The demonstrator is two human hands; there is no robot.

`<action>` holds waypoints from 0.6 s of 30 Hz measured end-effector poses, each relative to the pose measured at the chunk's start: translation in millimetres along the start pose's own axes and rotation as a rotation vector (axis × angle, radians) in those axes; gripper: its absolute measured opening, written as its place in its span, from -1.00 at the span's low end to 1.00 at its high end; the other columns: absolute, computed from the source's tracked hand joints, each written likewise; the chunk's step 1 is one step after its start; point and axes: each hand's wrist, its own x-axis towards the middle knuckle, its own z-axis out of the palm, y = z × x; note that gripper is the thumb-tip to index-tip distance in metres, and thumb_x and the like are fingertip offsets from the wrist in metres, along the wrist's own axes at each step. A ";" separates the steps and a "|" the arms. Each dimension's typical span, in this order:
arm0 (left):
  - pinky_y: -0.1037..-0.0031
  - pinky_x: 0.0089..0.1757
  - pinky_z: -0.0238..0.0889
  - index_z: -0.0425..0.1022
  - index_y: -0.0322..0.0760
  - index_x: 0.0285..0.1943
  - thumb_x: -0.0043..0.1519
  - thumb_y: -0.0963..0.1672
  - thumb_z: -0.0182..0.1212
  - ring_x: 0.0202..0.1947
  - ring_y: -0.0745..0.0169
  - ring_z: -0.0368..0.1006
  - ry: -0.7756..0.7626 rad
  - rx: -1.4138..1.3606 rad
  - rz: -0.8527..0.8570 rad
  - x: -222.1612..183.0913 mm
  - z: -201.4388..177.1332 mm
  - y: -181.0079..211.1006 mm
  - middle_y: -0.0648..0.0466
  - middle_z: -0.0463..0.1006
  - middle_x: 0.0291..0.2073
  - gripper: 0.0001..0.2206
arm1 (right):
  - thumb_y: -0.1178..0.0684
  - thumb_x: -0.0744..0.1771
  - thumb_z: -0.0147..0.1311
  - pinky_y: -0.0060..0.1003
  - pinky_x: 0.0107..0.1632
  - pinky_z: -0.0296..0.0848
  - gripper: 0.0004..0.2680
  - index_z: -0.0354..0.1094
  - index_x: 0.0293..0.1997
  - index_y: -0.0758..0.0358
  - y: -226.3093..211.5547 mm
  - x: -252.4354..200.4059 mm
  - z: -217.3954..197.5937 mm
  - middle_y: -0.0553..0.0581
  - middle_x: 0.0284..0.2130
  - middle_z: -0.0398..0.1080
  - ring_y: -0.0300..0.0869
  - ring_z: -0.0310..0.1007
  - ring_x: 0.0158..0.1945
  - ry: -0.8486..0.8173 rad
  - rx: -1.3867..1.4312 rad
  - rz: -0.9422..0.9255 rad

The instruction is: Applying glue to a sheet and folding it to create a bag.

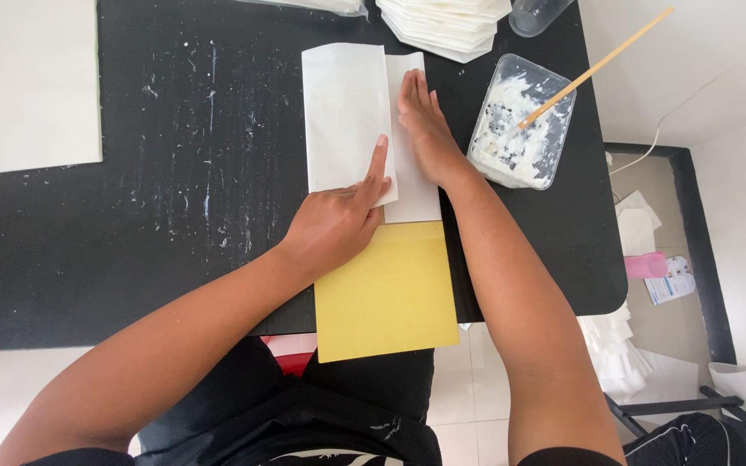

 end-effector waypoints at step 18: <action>0.07 -0.27 0.47 0.16 -0.18 0.52 0.43 -0.14 -0.08 0.30 -0.08 0.42 -0.228 -0.203 0.033 -5.7 -7.2 -5.6 -0.05 0.53 0.24 -0.57 | -0.20 0.43 -0.78 -0.18 0.58 -0.54 -0.49 -0.51 0.57 0.26 -16.7 -11.4 9.7 0.21 0.58 -0.46 -0.13 -0.61 0.62 0.138 -0.054 -0.038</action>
